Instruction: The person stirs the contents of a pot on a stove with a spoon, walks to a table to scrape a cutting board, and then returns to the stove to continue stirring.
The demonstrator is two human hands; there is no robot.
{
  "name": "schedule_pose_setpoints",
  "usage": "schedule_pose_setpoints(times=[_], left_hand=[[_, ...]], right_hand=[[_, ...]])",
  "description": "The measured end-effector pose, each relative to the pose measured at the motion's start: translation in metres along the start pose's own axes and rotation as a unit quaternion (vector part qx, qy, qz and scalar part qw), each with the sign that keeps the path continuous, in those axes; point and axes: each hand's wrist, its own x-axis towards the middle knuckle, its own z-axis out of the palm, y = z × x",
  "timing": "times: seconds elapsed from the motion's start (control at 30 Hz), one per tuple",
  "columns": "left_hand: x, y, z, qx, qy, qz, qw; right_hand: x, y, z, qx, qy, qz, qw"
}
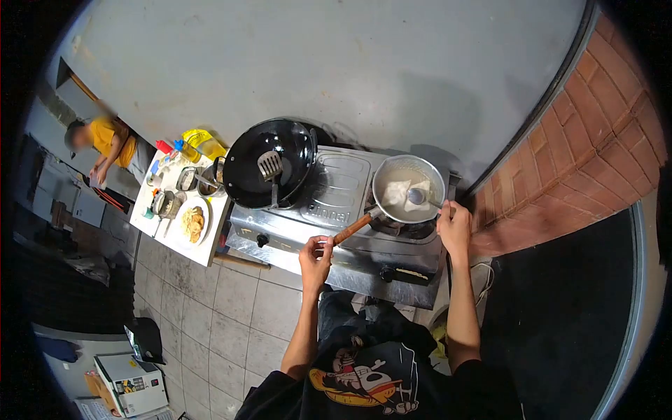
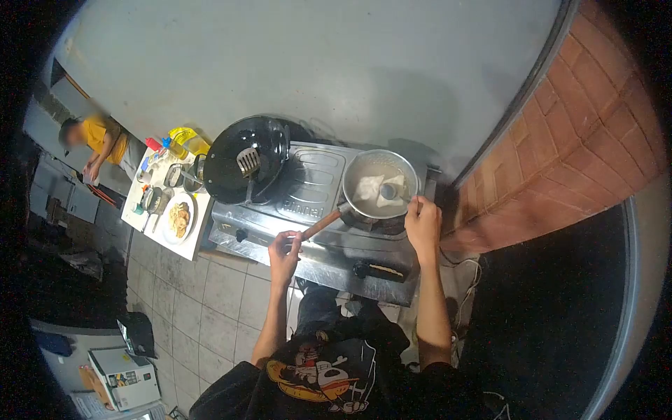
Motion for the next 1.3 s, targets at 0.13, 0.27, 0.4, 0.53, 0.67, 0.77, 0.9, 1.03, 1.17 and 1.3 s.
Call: schedule_pose_setpoints(times=[0.13,0.27,0.4,0.53,0.67,0.77,0.9,1.03,1.17,1.3], left_hand=[[-0.001,0.001,-0.001,0.004,0.005,0.007,1.0],[-0.002,0.001,-0.002,0.01,0.005,0.011,1.0],[-0.001,0.0,-0.003,-0.004,0.006,0.004,1.0],[0.0,-0.003,-0.003,0.001,0.006,0.01,1.0],[-0.001,-0.004,-0.004,-0.004,0.007,0.01,1.0],[-0.001,-0.004,-0.004,0.002,0.006,0.009,1.0],[-0.001,-0.003,-0.005,0.003,0.005,-0.001,1.0],[-0.002,-0.001,-0.004,0.003,0.008,-0.002,1.0],[-0.001,-0.008,-0.004,0.012,0.008,0.02,1.0],[-0.002,-0.001,-0.004,0.022,0.01,0.026,0.999]], right_hand=[[0.0,-0.005,0.003,-0.03,-0.011,-0.01,0.999],[0.002,-0.01,0.006,-0.072,-0.02,-0.013,0.997],[0.004,-0.005,0.014,-0.067,-0.017,-0.025,0.997],[0.002,-0.012,0.014,0.031,-0.06,0.072,0.995],[0.001,-0.004,0.02,0.113,-0.048,0.108,0.987],[0.0,0.006,0.023,0.157,-0.058,0.117,0.979],[-0.005,0.007,0.027,0.222,-0.056,0.145,0.963],[-0.007,0.008,0.03,0.229,-0.054,0.144,0.961],[-0.006,0.007,0.033,0.232,-0.04,0.146,0.961],[-0.003,0.004,0.035,0.24,-0.036,0.16,0.957]])
